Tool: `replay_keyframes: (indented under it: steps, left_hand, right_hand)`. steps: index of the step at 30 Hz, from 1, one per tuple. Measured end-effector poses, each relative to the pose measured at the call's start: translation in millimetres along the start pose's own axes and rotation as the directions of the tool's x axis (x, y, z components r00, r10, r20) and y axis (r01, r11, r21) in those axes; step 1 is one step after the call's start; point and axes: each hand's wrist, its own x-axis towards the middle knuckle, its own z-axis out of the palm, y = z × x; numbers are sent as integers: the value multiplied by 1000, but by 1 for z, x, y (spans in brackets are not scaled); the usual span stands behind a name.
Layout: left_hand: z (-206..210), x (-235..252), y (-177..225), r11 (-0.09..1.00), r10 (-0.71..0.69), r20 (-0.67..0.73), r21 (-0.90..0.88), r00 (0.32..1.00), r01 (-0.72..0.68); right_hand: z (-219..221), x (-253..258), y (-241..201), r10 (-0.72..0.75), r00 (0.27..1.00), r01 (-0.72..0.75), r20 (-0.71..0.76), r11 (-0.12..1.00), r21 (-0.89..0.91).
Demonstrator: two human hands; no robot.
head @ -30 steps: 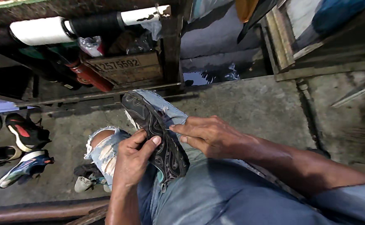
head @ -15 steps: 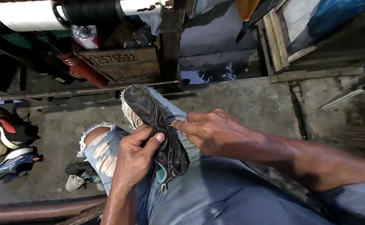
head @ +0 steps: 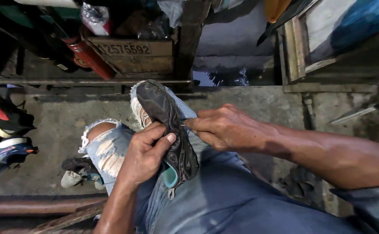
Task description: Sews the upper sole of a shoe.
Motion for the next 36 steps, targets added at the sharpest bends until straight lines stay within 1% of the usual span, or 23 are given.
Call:
replay_keyframes:
  steps: [4,6,10,13,15,16,17,18,19,20,21,22,23,24,26,27,29,31,33,34,36]
  left_hand:
    - [3,2,0,1000,5,26,14,1000,-6]
    - [4,2,-1,1000,-9,17,-14,1000,10]
    - [-3,-10,-10,980,-2,-6,-199,1000,1]
    - [-16,-19,-5,943,-2,-38,-332,999,-11]
    - [-35,-26,-3,903,-14,-112,-428,994,-35]
    - [-49,-30,-4,893,-35,-171,-448,985,-46]
    - [-64,-35,-7,906,-60,-246,-419,967,-51]
    - [-78,-40,-12,939,-89,-343,-341,935,-36]
    - [-91,-45,-18,981,-104,-443,-193,891,18]
    - [-99,-49,-22,992,-100,-520,10,848,123]
    - [-101,-49,-22,950,-78,-549,214,832,229]
    - [-96,-47,-16,891,-55,-529,357,847,281]
    - [-84,-42,-6,859,-23,-474,441,880,260]
    - [-67,-36,5,863,24,-408,470,913,187]
    - [-30,-20,18,908,102,-240,419,966,8]
    - [-14,-13,18,916,105,-156,400,982,-35]
    - [4,-2,12,883,68,-53,468,996,-35]
    - [4,2,8,852,41,-18,522,999,-26]
    - [-5,1,8,855,27,13,518,1000,-30]
    - [-10,-1,11,869,4,27,495,1000,-17]
    - [-19,-2,18,922,-42,42,385,998,22]
  right_hand:
    - [2,7,-3,-8,1000,9,20,999,-35]
    - [3,13,-5,0,1000,1,11,1000,-15]
    - [0,19,-9,-9,1000,8,16,998,55]
    - [-1,17,-5,-31,1000,30,5,995,91]
    - [0,13,2,-40,999,42,-23,992,117]
    - [0,11,4,-36,999,40,-32,991,130]
    - [0,8,7,-34,999,39,-40,989,145]
    - [1,6,9,-28,999,35,-46,987,158]
    - [1,3,12,-24,999,31,-48,985,168]
    - [2,2,13,-22,998,31,-50,983,179]
    - [2,1,14,-25,998,34,-54,982,185]
    - [2,1,15,-26,998,35,-54,982,184]
    - [1,1,15,-27,998,36,-51,983,181]
    - [2,1,14,-29,998,37,-50,984,175]
    - [2,2,13,-30,998,38,-48,985,167]
    - [3,2,13,-30,998,37,-49,986,162]
    - [2,2,13,-28,999,35,-45,988,150]
    - [2,0,15,-25,999,29,-28,989,145]
    - [2,-2,15,-16,999,20,-31,989,146]
    - [1,-3,14,-2,1000,7,-29,989,150]
    - [-1,-3,10,64,998,-61,-16,988,139]
